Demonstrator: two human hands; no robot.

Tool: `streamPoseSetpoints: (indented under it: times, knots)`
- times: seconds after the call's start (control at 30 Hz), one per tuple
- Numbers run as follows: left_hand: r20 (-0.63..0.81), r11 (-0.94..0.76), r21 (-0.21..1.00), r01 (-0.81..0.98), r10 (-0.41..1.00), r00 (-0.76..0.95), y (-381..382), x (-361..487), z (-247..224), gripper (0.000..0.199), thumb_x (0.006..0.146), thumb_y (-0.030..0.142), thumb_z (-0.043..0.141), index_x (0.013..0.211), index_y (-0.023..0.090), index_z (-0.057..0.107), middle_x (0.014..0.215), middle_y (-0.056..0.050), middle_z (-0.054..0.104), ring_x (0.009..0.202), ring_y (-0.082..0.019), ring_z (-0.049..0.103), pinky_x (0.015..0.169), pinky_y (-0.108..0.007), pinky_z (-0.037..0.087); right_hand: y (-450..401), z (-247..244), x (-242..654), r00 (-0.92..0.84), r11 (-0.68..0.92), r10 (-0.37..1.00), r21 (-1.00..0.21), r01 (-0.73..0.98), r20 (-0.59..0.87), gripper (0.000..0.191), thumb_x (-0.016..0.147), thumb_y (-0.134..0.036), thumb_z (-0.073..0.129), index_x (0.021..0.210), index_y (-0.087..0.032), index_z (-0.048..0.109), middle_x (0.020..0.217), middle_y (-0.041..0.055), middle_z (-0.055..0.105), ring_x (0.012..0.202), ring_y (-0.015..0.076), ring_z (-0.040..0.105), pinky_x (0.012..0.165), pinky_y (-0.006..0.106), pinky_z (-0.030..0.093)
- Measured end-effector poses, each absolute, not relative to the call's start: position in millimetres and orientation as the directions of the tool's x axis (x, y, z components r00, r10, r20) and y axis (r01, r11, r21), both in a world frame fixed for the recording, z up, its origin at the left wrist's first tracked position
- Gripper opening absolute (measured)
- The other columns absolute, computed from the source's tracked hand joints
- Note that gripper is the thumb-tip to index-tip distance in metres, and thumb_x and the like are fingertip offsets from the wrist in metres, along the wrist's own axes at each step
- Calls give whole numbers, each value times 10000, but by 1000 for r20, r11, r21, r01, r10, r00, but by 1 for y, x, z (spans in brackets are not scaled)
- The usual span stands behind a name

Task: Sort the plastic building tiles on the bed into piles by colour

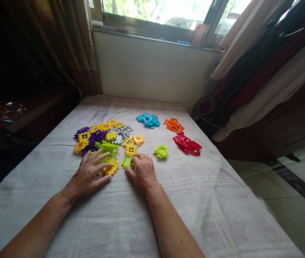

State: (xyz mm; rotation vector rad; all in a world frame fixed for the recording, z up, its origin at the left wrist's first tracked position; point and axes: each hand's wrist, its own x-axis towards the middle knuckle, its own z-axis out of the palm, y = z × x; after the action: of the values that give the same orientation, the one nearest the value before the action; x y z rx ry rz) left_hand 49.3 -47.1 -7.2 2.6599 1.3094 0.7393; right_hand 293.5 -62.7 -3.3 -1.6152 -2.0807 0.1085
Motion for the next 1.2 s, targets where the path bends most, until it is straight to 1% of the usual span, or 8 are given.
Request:
streamPoseSetpoints:
  times: [0.1, 0.23, 0.4, 0.5, 0.7, 0.83, 0.97, 1.2]
  knots:
    - [393, -657, 282, 699, 744, 541, -47, 48, -7, 266, 805, 409, 652, 1042, 310, 723, 1376, -56, 605, 1402, -330, 402, 1182, -624, 140, -62, -1, 307, -133, 312, 891, -373, 874, 434, 172, 818, -350, 698, 925, -221, 656, 1130, 68, 681, 1055, 219, 593, 922, 343, 408]
    - [381, -697, 282, 659, 712, 590, -51, 50, -5, 264, 827, 403, 631, 1071, 353, 720, 1376, -30, 607, 1403, -328, 399, 1179, -635, 102, -57, -3, 339, 118, 110, 842, -382, 918, 526, 222, 840, -370, 650, 995, -212, 655, 1164, 94, 663, 1075, 242, 568, 929, 362, 389]
    - [352, -739, 271, 617, 672, 652, -54, 53, -4, 286, 830, 408, 633, 1101, 372, 716, 1381, -18, 604, 1400, -324, 403, 1187, -619, 70, -52, -12, 372, 367, -189, 807, -386, 903, 462, 252, 817, -372, 653, 1000, -201, 675, 1148, 106, 657, 1055, 261, 552, 900, 375, 385]
    - [414, -693, 274, 667, 711, 568, -48, 45, -4, 323, 848, 436, 613, 1140, 330, 699, 1322, -33, 648, 1359, -306, 460, 1189, -583, 134, -51, -17, 375, 401, -243, 799, -370, 897, 448, 254, 807, -377, 666, 988, -201, 695, 1150, 108, 644, 1050, 267, 546, 886, 382, 387]
    - [577, -460, 296, 837, 785, 227, -28, 11, -8, 270, 903, 425, 525, 1045, 256, 681, 1159, -54, 717, 1154, -248, 613, 1100, -478, 352, -51, -18, 361, 287, -89, 728, -330, 940, 623, 224, 845, -365, 615, 985, -216, 707, 1193, 100, 624, 1059, 263, 532, 922, 399, 362]
    - [553, -448, 305, 840, 802, 227, -26, 4, -9, 331, 875, 497, 556, 1048, 241, 674, 1102, -65, 714, 1068, -247, 628, 1022, -443, 419, -52, -18, 346, 165, 67, 725, -308, 949, 668, 175, 880, -287, 569, 954, -223, 714, 1160, 88, 644, 1029, 242, 546, 900, 380, 379]
    - [493, -453, 288, 844, 825, 275, -32, 16, -8, 407, 828, 551, 602, 1084, 247, 684, 1159, -73, 684, 1106, -271, 599, 1041, -473, 398, -54, -18, 328, 49, 221, 726, -301, 928, 685, 150, 879, -238, 577, 934, -236, 716, 1134, 69, 652, 1017, 229, 545, 911, 374, 388]
    - [525, -463, 304, 833, 811, 259, -36, 33, -12, 245, 883, 430, 569, 948, 244, 714, 1151, -76, 681, 1123, -272, 584, 1042, -491, 405, -55, -20, 310, -42, 334, 720, -293, 896, 693, 141, 870, -209, 586, 928, -235, 712, 1133, 69, 669, 1025, 222, 574, 923, 374, 413]
